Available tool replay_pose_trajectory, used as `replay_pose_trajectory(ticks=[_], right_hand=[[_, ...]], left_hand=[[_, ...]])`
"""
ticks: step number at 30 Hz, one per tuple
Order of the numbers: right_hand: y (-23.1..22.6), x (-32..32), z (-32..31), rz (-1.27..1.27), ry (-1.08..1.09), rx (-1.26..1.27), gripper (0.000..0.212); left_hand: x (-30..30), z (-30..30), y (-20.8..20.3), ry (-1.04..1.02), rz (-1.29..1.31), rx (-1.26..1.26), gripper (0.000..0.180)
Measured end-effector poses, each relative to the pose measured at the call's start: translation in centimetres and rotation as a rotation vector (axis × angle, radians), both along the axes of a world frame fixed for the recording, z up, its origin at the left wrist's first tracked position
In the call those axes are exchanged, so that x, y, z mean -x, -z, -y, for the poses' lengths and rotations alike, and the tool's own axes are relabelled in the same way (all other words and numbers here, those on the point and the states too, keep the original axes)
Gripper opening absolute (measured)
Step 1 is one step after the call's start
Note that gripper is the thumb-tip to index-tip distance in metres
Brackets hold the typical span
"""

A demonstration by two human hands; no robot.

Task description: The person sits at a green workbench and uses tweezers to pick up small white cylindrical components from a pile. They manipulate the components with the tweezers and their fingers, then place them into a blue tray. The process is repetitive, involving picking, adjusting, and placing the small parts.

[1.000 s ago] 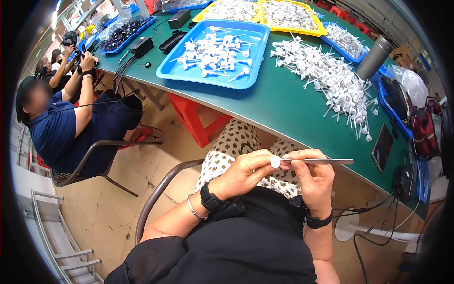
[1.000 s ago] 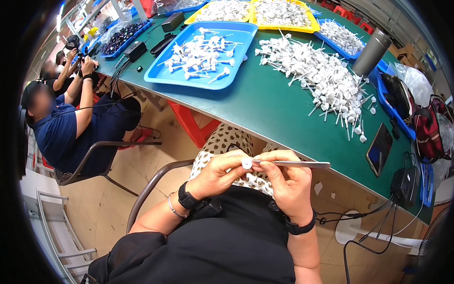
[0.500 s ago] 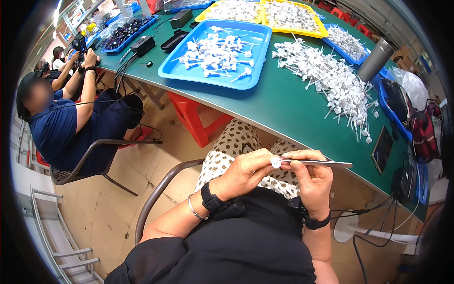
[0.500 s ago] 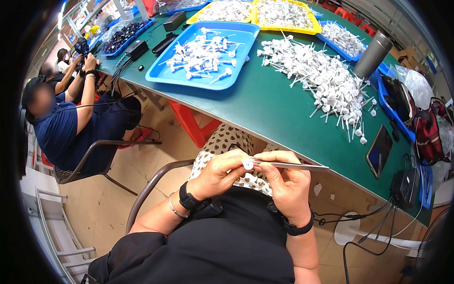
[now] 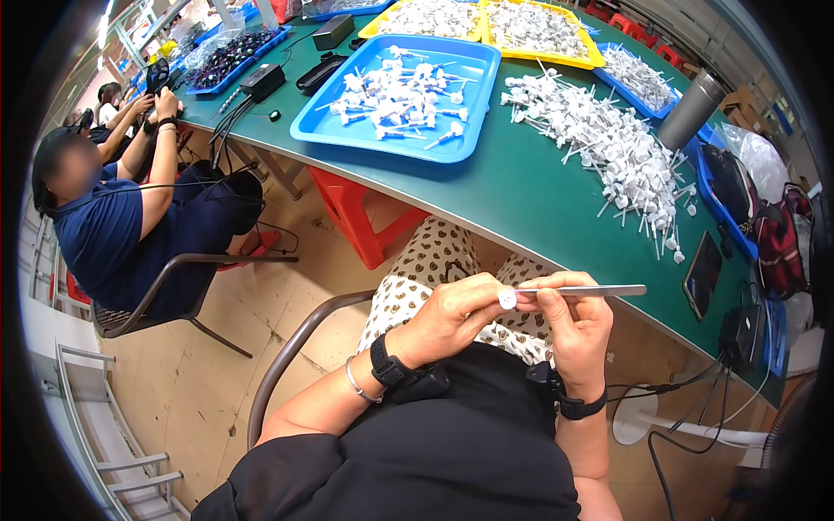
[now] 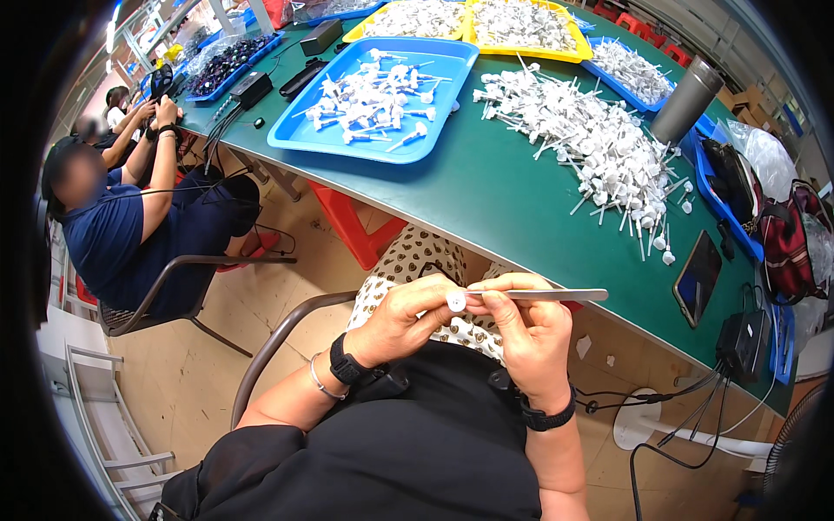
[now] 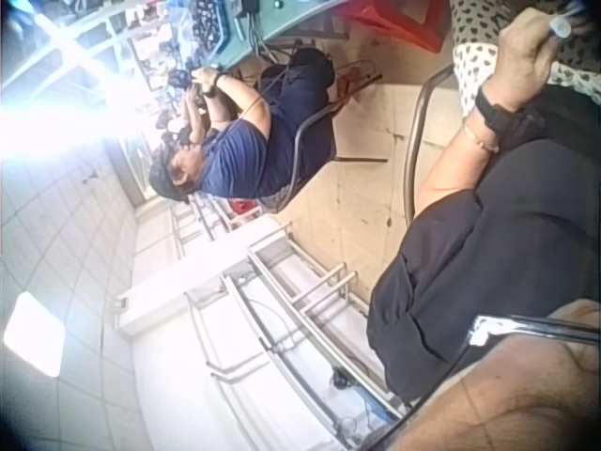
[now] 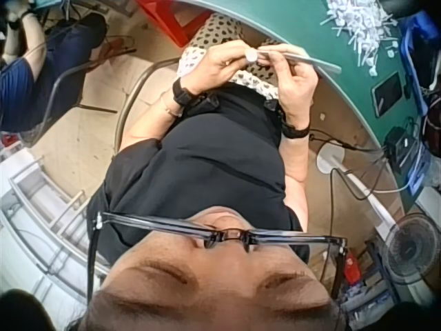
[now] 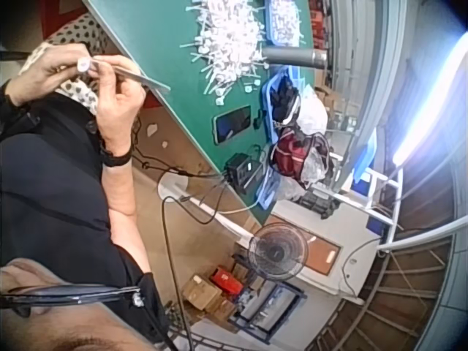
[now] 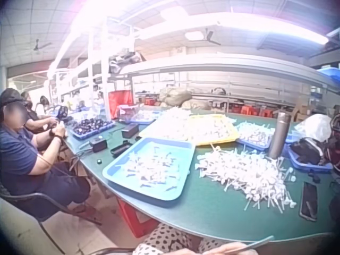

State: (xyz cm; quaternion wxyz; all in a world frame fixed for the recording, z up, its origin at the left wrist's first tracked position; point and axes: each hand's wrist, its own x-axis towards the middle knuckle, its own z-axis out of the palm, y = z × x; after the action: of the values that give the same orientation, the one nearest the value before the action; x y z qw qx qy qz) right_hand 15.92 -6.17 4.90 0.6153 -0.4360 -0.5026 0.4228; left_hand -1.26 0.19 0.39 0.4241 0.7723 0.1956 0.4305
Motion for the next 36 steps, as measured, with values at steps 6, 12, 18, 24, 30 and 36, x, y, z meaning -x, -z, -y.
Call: replay_pose_trajectory(ticks=[6,12,18,24,30,36], right_hand=[[0.12,-0.14,-0.01,-0.010,-0.008,0.005,0.013],[0.16,-0.27,-0.05,-0.025,-0.031,0.016,0.014],[0.99,-0.62,-0.22,-0.118,-0.087,0.033,0.012],[0.85,-0.35,-0.23,-0.153,-0.064,0.043,0.013],[0.69,-0.15,-0.24,-0.135,-0.048,0.032,0.012],[0.84,-0.28,-0.33,-0.141,-0.053,0.038,0.012]], left_hand=[[-0.04,0.12,0.25,-0.011,0.005,0.033,0.020],[0.00,0.08,0.10,-0.011,0.016,-0.009,0.021],[0.03,0.05,0.38,0.007,0.028,-0.013,0.020],[-0.01,0.17,0.50,-0.026,0.044,-0.006,0.019],[0.02,0.26,0.49,-0.033,0.034,0.041,0.018],[0.02,0.35,0.61,-0.028,0.043,0.095,0.017]])
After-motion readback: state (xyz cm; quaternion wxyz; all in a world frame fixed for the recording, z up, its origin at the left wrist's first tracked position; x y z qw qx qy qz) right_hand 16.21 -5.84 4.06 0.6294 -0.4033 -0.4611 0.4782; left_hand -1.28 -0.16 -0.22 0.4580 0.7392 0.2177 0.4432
